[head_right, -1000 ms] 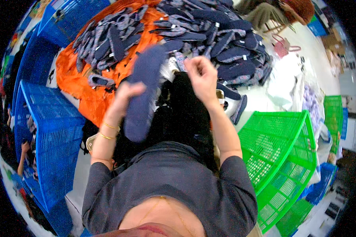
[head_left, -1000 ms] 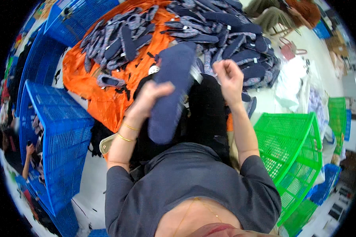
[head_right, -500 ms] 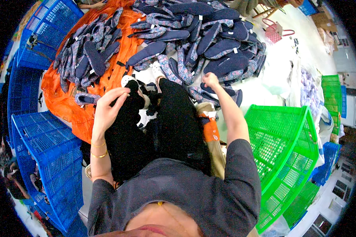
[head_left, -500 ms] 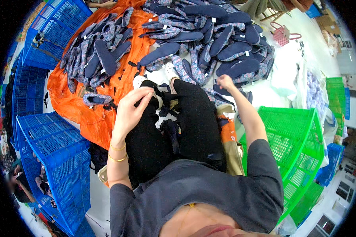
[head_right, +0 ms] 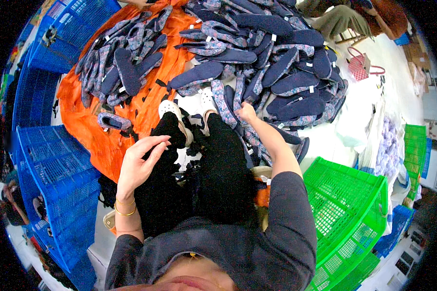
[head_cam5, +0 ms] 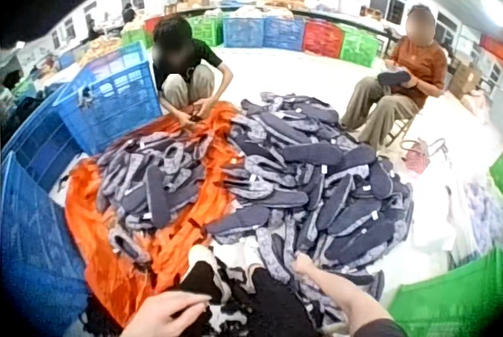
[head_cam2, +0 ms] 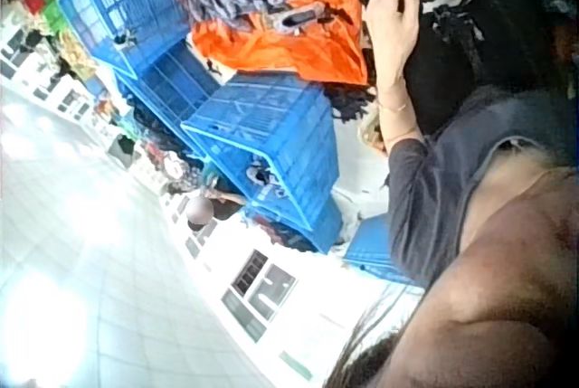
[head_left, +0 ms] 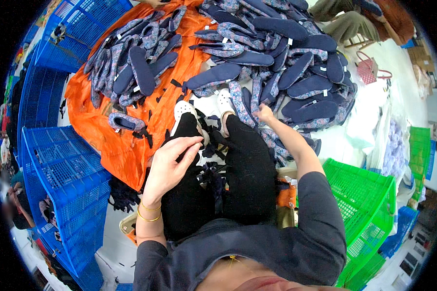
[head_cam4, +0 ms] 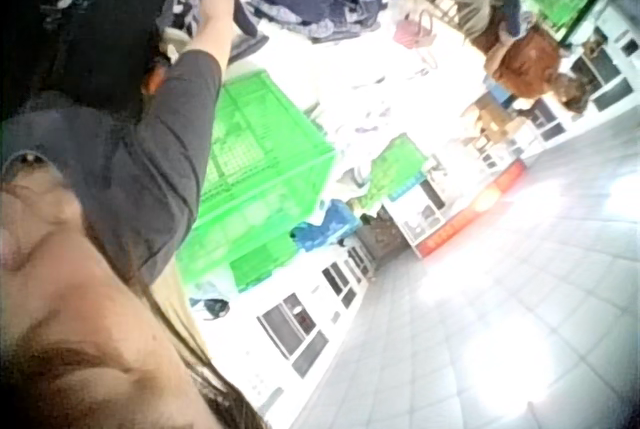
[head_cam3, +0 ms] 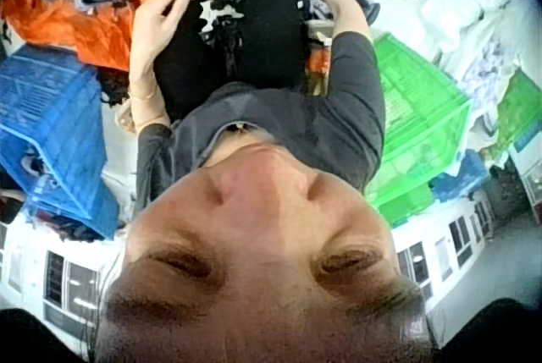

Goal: The person sits on the floor and repeatedly picks up floral-patterned slippers. They attach a dark blue strap to the slipper using a small white plastic clip, then place the finished slipper into a pile. This process is repeated for multiple slippers.

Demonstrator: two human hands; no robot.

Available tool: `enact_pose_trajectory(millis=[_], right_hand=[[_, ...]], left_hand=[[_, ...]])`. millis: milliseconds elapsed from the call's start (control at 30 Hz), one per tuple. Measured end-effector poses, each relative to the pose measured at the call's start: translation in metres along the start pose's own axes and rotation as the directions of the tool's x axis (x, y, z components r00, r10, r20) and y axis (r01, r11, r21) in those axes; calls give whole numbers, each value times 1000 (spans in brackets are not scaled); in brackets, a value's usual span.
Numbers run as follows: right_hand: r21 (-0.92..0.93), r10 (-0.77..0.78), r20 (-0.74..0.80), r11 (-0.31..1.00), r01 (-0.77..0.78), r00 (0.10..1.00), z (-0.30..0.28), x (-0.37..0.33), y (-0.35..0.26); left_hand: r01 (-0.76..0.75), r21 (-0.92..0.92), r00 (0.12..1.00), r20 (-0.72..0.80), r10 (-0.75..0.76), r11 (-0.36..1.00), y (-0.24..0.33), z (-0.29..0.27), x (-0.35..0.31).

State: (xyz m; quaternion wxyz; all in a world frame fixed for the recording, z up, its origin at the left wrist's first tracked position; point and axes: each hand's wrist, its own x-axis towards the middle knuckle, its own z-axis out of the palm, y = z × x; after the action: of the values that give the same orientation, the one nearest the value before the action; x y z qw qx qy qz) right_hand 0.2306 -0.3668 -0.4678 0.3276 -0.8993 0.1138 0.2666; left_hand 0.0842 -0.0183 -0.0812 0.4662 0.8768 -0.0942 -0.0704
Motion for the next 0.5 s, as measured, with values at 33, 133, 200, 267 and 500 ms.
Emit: enact_pose_trajectory(millis=[33,133,200,267,500], right_hand=[[56,-20,-19,998,21,1000,-1,-2,1],[113,-255,-84,958,264,963,-31,-32,-20],[82,-474,-77,874,480,877,-73,-93,-75],[85,-609,-98,783,616,787,-104,-147,-107],[65,-869,-66,486,871,490,-144,-280,-195]], left_hand=[[-12,8,1000,9,12,1000,-2,1,1],[-8,-9,1000,24,8,1000,-2,1,0],[-35,4,999,-25,35,999,-8,2,-7],[66,-204,998,25,-62,977,-11,-4,-6],[-174,-693,984,-156,90,700,-10,-35,16]])
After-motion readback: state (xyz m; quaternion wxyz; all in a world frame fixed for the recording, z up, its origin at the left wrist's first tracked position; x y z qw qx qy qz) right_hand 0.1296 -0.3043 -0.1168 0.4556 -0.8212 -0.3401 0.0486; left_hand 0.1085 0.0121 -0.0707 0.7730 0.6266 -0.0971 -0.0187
